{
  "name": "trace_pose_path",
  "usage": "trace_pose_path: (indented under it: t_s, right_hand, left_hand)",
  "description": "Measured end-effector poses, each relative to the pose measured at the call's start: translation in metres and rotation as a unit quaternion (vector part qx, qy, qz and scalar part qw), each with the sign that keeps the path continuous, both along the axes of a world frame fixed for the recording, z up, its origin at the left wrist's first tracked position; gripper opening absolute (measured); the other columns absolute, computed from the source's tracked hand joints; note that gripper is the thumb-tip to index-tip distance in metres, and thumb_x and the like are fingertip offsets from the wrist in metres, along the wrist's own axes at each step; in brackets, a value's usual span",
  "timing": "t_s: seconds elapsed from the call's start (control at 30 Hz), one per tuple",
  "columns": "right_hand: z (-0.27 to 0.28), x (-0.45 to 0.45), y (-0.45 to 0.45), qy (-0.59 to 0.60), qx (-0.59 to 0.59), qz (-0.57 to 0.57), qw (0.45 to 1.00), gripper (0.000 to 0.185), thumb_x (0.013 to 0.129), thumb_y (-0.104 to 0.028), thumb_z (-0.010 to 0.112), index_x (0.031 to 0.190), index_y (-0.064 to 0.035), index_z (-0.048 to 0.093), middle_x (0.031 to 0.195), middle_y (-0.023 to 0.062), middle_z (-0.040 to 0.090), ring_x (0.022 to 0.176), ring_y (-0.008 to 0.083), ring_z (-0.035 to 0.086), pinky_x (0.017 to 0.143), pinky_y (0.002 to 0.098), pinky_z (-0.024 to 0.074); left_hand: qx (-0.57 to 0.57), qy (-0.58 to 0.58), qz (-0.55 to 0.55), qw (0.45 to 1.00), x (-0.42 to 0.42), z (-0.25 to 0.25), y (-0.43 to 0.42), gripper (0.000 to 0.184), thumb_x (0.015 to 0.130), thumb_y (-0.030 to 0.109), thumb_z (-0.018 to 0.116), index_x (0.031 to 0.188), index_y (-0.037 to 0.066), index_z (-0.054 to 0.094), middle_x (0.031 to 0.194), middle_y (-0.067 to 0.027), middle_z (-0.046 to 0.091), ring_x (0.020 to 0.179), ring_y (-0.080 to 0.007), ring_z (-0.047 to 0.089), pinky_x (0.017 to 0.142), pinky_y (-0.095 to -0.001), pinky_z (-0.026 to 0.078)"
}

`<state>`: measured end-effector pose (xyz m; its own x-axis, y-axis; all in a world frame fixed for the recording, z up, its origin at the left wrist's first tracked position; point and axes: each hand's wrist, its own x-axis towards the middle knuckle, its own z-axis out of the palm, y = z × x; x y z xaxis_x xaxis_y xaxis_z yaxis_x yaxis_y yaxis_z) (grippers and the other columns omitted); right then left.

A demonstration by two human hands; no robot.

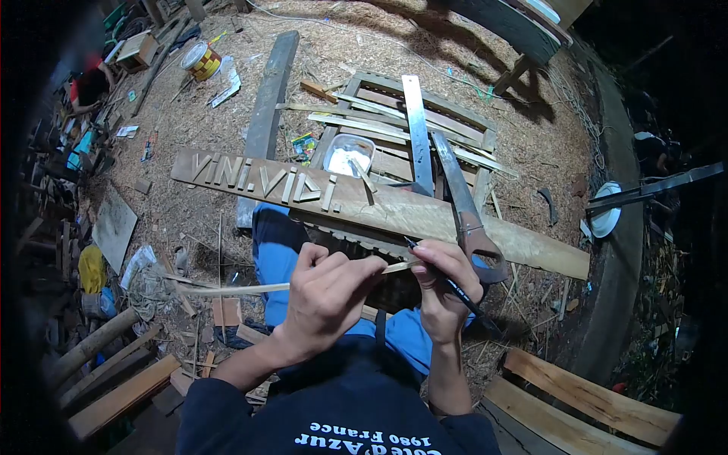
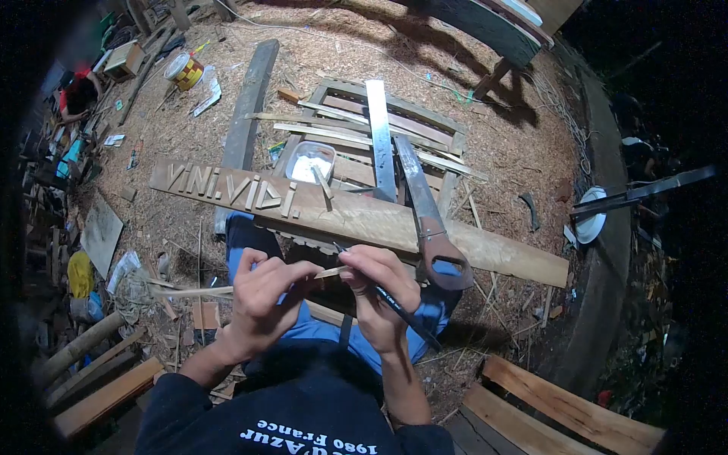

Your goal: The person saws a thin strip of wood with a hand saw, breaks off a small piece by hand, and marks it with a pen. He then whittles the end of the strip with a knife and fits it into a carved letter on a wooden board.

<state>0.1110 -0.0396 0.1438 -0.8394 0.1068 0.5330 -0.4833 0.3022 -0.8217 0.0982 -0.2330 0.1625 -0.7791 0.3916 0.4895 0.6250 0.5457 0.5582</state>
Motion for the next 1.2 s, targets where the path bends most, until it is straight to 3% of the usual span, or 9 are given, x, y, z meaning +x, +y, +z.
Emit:
trace_pose_path:
  t_s: [0.37, 0.53, 0.6, 0.67, 0.73, 0.87, 0.97, 1.13, 1.2]
  right_hand:
    - [0.000, 0.005, 0.001, -0.061, -0.066, -0.025, 0.996, 0.021, 0.096, -0.007, 0.073, 0.114, 0.0031, 0.073, 0.106, 0.0152, 0.075, 0.099, 0.0258, 0.069, 0.090, 0.0358, 0.0547]
    - [-0.004, 0.007, 0.002, 0.007, -0.036, -0.105, 0.994, 0.024, 0.099, -0.016, 0.072, 0.115, 0.0010, 0.073, 0.107, 0.0133, 0.075, 0.111, 0.0282, 0.063, 0.097, 0.0389, 0.0514]
    - [-0.004, 0.007, 0.006, 0.068, 0.090, -0.106, 0.988, 0.025, 0.099, -0.020, 0.072, 0.116, -0.0005, 0.073, 0.109, 0.0127, 0.075, 0.109, 0.0285, 0.062, 0.093, 0.0381, 0.0519]
    - [-0.009, 0.007, 0.000, 0.084, 0.088, -0.128, 0.984, 0.027, 0.100, -0.023, 0.072, 0.114, -0.0011, 0.073, 0.107, 0.0130, 0.073, 0.102, 0.0288, 0.063, 0.091, 0.0375, 0.0522]
    - [-0.014, 0.008, -0.005, 0.078, -0.010, -0.123, 0.989, 0.029, 0.101, -0.027, 0.071, 0.113, -0.0006, 0.072, 0.104, 0.0141, 0.072, 0.099, 0.0263, 0.065, 0.087, 0.0360, 0.0535]
    - [-0.019, 0.016, -0.008, 0.071, -0.047, -0.131, 0.988, 0.027, 0.102, -0.025, 0.069, 0.112, 0.0009, 0.070, 0.102, 0.0160, 0.071, 0.094, 0.0242, 0.067, 0.083, 0.0347, 0.0556]
    - [-0.026, 0.016, -0.008, 0.041, -0.084, -0.064, 0.994, 0.020, 0.101, -0.014, 0.070, 0.110, 0.0025, 0.066, 0.101, 0.0182, 0.071, 0.088, 0.0251, 0.071, 0.081, 0.0349, 0.0582]
    - [-0.024, 0.018, -0.018, 0.067, -0.114, -0.040, 0.990, 0.018, 0.101, -0.013, 0.069, 0.111, 0.0022, 0.064, 0.100, 0.0189, 0.071, 0.091, 0.0262, 0.071, 0.082, 0.0349, 0.0583]
    - [-0.022, 0.018, -0.021, 0.062, -0.083, -0.057, 0.993, 0.028, 0.105, -0.025, 0.066, 0.108, 0.0011, 0.058, 0.094, 0.0160, 0.066, 0.085, 0.0216, 0.066, 0.078, 0.0335, 0.0560]
  left_hand:
    - [0.040, -0.043, -0.052, 0.997, 0.006, -0.010, 0.004, 0.045, 0.081, 0.001, 0.077, 0.124, 0.005, 0.068, 0.106, -0.0033, 0.075, 0.078, -0.0197, 0.063, 0.076, -0.0378, 0.042]
    - [0.015, -0.056, -0.037, 0.998, 0.010, -0.010, 0.002, 0.053, 0.077, 0.002, 0.077, 0.129, 0.006, 0.069, 0.114, -0.0067, 0.077, 0.071, -0.0202, 0.064, 0.064, -0.0345, 0.048]
    - [0.031, -0.063, -0.042, 0.997, 0.011, -0.013, 0.005, 0.053, 0.077, 0.002, 0.078, 0.129, 0.007, 0.070, 0.116, -0.0073, 0.077, 0.069, -0.0202, 0.063, 0.062, -0.0338, 0.049]
    - [0.048, -0.069, -0.050, 0.995, 0.012, -0.015, 0.008, 0.053, 0.076, 0.003, 0.079, 0.129, 0.007, 0.071, 0.118, -0.0079, 0.077, 0.066, -0.0202, 0.063, 0.060, -0.0331, 0.051]
    - [0.062, -0.072, -0.050, 0.994, 0.013, -0.017, 0.009, 0.053, 0.076, 0.002, 0.079, 0.128, 0.007, 0.071, 0.119, -0.0083, 0.076, 0.066, -0.0212, 0.064, 0.062, -0.0327, 0.055]
    - [0.104, -0.056, -0.034, 0.992, 0.013, -0.021, 0.012, 0.051, 0.077, 0.000, 0.079, 0.128, 0.007, 0.072, 0.117, -0.0089, 0.077, 0.067, -0.0214, 0.067, 0.061, -0.0329, 0.055]
    - [0.137, -0.112, -0.031, 0.984, 0.013, -0.012, 0.011, 0.045, 0.080, -0.008, 0.078, 0.123, 0.003, 0.074, 0.109, -0.0140, 0.078, 0.068, -0.0248, 0.071, 0.059, -0.0322, 0.053]
    - [0.051, 0.000, 0.000, 0.999, 0.013, -0.013, 0.007, 0.055, 0.071, -0.002, 0.075, 0.125, 0.006, 0.074, 0.120, -0.0086, 0.077, 0.064, -0.0184, 0.065, 0.057, -0.0308, 0.053]
    - [0.046, 0.011, 0.007, 0.999, 0.013, -0.013, 0.007, 0.056, 0.069, -0.002, 0.075, 0.125, 0.007, 0.074, 0.120, -0.0081, 0.077, 0.062, -0.0177, 0.063, 0.057, -0.0301, 0.053]
